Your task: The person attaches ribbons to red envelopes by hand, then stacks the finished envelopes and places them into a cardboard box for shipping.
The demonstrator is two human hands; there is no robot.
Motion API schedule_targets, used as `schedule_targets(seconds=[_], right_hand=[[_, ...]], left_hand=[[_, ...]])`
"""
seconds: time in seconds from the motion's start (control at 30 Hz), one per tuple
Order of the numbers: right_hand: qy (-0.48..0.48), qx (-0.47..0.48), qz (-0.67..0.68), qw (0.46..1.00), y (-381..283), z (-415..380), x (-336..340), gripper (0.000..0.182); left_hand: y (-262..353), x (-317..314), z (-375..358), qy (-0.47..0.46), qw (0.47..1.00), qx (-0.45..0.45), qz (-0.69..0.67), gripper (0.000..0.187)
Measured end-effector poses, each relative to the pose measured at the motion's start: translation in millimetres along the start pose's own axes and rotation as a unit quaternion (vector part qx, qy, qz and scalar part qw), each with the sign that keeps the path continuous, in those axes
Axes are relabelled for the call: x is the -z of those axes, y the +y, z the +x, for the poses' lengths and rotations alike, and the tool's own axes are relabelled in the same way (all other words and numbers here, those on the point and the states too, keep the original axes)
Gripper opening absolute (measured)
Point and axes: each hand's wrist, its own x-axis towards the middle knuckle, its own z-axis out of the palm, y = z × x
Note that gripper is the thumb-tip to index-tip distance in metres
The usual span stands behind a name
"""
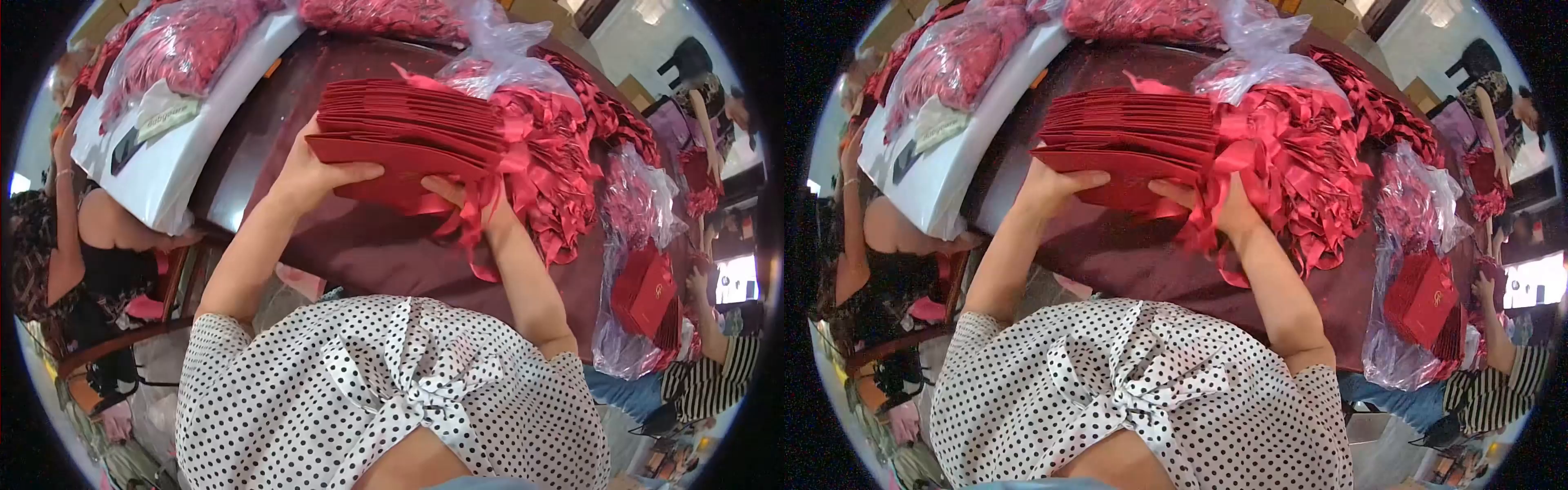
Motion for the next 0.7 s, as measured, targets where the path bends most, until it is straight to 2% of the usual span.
schedule_targets(seconds=[0.03, 0.07, 0.1, 0.13, 0.17, 0.2, 0.23, 0.27, 0.3, 0.33, 0.37, 0.4, 0.43, 0.47, 0.5, 0.57, 0.63, 0.67, 0.7], right_hand=[[-0.059, 0.001, -0.184, 0.981, -2, 0, 8, 0.056], [-0.093, -0.008, -0.003, 0.996, 4, -3, 9, 0.056], [-0.126, -0.03, 0.176, 0.976, 9, -6, 10, 0.057], [-0.098, 0.012, -0.153, 0.983, -3, -3, 6, 0.059], [-0.085, -0.064, 0.17, 0.98, 12, -3, 4, 0.054], [-0.034, -0.126, 0.475, 0.87, 29, -2, 3, 0.05], [-0.04, -0.164, 0.574, 0.801, 19, 4, -1, 0.042], [-0.035, -0.148, 0.42, 0.895, 30, 2, -7, 0.042], [-0.027, -0.14, 0.25, 0.958, 42, -1, -12, 0.041], [-0.037, -0.081, -0.097, 0.991, 29, 9, -16, 0.041], [-0.01, -0.064, 0.127, 0.99, 49, 9, -17, 0.045], [-0.015, -0.068, 0.129, 0.989, 50, 10, -18, 0.045], [-0.015, -0.02, -0.035, 0.999, 51, 13, -17, 0.047], [-0.011, 0.028, -0.197, 0.98, 52, 14, -17, 0.049], [-0.007, -0.022, -0.082, 0.996, 46, 15, -16, 0.049], [-0.035, -0.081, -0.108, 0.99, 40, 18, -9, 0.049], [-0.048, -0.098, -0.134, 0.985, 17, 23, 0, 0.053], [-0.06, -0.099, -0.151, 0.982, 7, 27, 4, 0.055], [-0.067, -0.179, -0.12, 0.974, -4, 32, 6, 0.058]], left_hand=[[-4, 2, -3, 0.005, 1.0, 0.002, 0.001, 0.067], [-4, 4, -6, 0.0, 0.996, -0.067, 0.059, 0.067], [-6, 6, -8, -0.009, 0.993, -0.088, 0.073, 0.067], [-7, 8, -10, -0.017, 0.99, -0.11, 0.087, 0.067], [-14, 14, -5, -0.048, 0.975, -0.145, 0.159, 0.066], [-25, 19, 0, -0.081, 0.954, -0.179, 0.228, 0.066], [-42, 15, -3, -0.024, 0.991, -0.107, 0.073, 0.062], [-53, 17, -5, -0.024, 0.992, -0.102, 0.071, 0.062], [-60, 18, -2, -0.041, 0.993, -0.078, 0.084, 0.061], [-63, 22, 6, -0.054, 0.992, -0.063, 0.098, 0.06], [-66, 24, 7, -0.066, 0.992, -0.049, 0.094, 0.059], [-67, 24, 5, -0.06, 0.993, -0.045, 0.092, 0.059], [-66, 24, 4, -0.052, 0.994, -0.04, 0.091, 0.061], [-65, 24, 4, -0.047, 0.994, -0.033, 0.088, 0.062], [-61, 26, 2, -0.043, 0.995, -0.031, 0.088, 0.062], [-47, 33, 2, -0.102, 0.994, 0.009, 0.041, 0.081], [-19, 54, 5, -0.132, 0.973, -0.166, 0.087, 0.104], [3, 61, 7, -0.138, 0.955, -0.201, 0.169, 0.116], [26, 63, 8, -0.143, 0.929, -0.232, 0.249, 0.128]])
